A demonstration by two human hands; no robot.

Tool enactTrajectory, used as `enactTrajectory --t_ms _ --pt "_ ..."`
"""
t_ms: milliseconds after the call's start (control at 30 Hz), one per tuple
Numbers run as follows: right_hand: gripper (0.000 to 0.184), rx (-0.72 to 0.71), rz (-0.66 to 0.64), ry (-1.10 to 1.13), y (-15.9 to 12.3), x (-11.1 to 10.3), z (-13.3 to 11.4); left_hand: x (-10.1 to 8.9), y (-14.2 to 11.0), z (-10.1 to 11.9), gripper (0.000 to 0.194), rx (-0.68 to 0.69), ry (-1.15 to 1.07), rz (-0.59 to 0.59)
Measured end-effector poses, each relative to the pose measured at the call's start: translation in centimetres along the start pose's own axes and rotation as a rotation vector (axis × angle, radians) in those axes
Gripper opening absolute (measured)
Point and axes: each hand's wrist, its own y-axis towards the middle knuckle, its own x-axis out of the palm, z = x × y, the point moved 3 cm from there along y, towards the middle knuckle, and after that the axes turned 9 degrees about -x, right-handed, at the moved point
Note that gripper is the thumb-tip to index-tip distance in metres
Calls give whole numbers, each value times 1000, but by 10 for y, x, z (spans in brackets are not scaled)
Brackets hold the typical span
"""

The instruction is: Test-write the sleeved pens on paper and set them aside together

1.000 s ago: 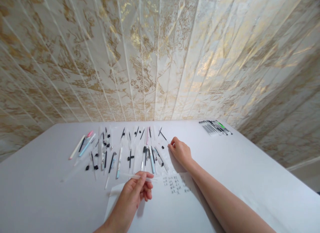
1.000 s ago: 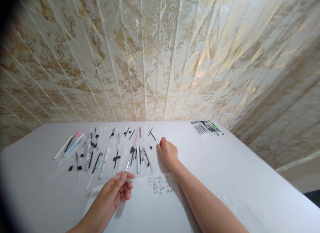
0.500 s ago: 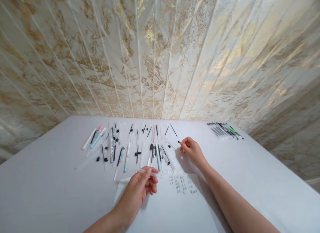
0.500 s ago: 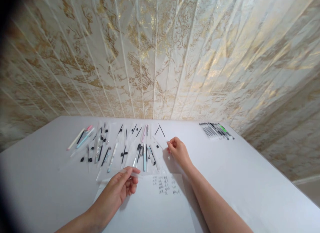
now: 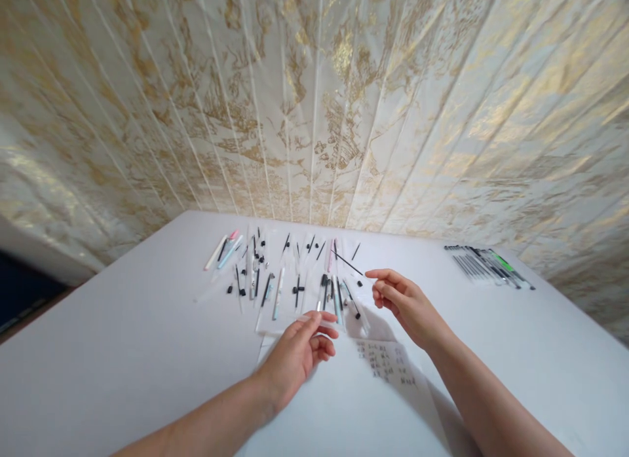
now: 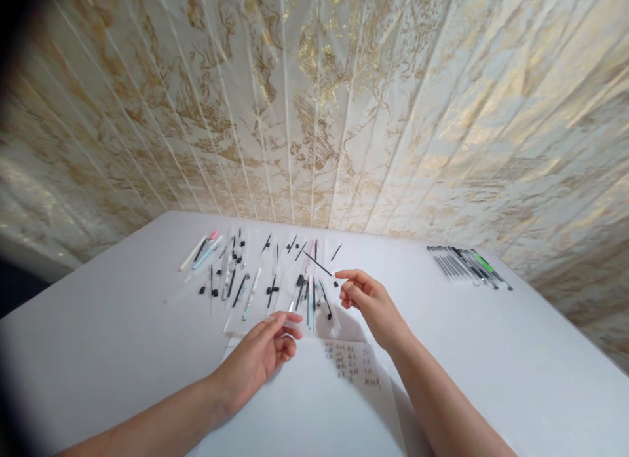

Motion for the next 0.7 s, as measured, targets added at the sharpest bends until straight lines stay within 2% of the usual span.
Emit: enactTrajectory --t_ms 200,533,700 --pt "28 45 -22 32 -2 3 0 2 -1 1 24 0 33 -12" --pt "25 -14 135 122 -1 -13 -26 4 -4 2 24 6 104 -31" --pt "25 -55 157 92 -2 -19 -34 7 -6 3 27 -4 98 4"
